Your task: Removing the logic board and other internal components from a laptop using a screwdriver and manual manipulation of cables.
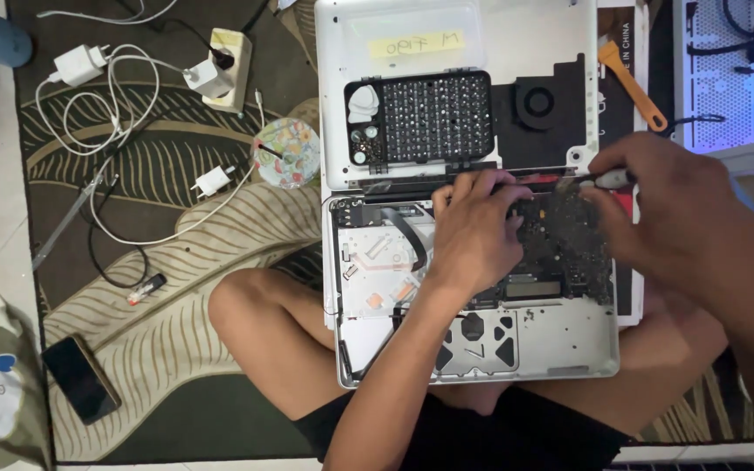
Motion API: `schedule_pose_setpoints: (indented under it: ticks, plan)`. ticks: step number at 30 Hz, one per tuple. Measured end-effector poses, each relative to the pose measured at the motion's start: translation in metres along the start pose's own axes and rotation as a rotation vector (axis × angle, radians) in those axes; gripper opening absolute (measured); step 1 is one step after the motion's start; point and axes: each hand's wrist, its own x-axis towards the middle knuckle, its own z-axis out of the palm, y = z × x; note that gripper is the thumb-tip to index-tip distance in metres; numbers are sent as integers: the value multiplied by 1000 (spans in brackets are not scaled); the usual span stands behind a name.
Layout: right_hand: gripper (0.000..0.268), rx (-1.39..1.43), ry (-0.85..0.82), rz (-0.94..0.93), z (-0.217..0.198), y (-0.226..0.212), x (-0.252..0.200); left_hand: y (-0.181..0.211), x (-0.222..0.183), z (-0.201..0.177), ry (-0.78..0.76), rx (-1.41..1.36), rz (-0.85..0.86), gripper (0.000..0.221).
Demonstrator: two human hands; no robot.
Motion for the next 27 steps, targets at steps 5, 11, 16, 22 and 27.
schedule_pose_setpoints:
  ticks: [5,11,16,22,27]
  plan:
    - [30,-14,75,32,8,22,-7,-2,0,3,47,-4,14,34]
    - [42,629,275,192,13,47,-34,8,-2,-19,-23,-154,-34,34]
    - [19,1482,345,416,48,62,-58,34,-27,-35,102,-396,154,22]
    - [11,2000,225,328,73,35,-74,73,-49,-58,261,-483,311,24]
    - [20,2049,144,281,86,27,-84,89,-60,-71,289,-454,355,30]
